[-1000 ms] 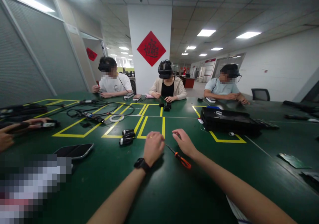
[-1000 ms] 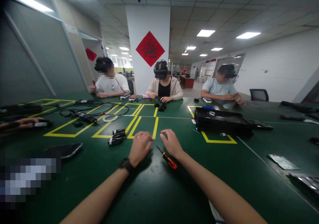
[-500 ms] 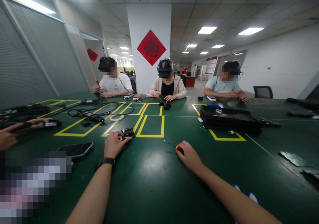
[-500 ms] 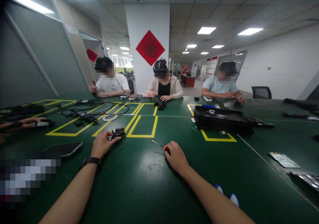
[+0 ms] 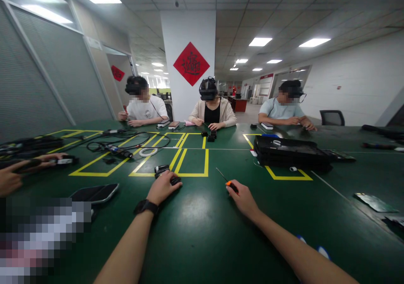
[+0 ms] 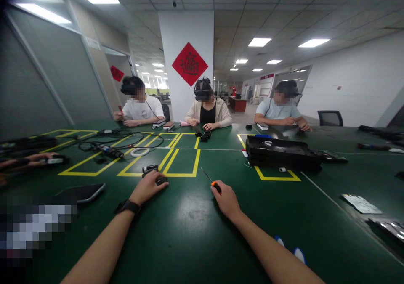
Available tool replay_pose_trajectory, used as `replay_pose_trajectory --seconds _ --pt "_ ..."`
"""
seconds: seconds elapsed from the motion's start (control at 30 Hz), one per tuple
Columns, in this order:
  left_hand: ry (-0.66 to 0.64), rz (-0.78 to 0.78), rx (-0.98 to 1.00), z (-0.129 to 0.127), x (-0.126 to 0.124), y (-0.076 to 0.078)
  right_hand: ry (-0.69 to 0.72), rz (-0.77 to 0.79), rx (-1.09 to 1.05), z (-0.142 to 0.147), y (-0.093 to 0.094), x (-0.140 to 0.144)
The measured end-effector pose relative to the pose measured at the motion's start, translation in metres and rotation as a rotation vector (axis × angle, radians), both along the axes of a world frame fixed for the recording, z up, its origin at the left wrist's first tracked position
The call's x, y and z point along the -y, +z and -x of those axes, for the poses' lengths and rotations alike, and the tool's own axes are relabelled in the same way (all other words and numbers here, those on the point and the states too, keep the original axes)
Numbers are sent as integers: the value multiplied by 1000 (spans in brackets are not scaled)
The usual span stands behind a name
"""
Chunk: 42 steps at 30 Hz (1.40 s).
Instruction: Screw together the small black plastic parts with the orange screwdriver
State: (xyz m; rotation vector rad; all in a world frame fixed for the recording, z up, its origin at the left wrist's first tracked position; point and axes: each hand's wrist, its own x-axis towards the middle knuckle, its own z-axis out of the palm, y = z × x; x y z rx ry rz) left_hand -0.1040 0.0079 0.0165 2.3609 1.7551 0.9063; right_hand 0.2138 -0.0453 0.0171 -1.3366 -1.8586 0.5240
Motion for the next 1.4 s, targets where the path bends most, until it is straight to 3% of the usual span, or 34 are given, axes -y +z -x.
replay_pose_trajectory --seconds 0.2,0.33,0.47,0.57,0.67,0.87,1.1,1.4 --pt "-94 14 84 -61 3 -9 -4 185 -231 4 -2 -13" --pt "-150 47 262 -93 -1 -16 -6 383 -439 11 0 -26" --pt "-122 96 538 -112 -13 -19 22 358 -555 13 -1 -29" --pt "-90 132 660 -116 -19 -20 41 281 -560 12 -2 -21" --pt "-176 121 658 -115 -18 -19 69 300 -582 11 -1 -13" --pt "-307 303 794 -114 -9 -13 75 279 -577 7 -2 -14" --pt "-314 231 759 -113 -9 -13 157 147 -466 6 -4 -13" --pt "-306 202 720 -115 -6 -10 98 95 -427 4 -2 -13"
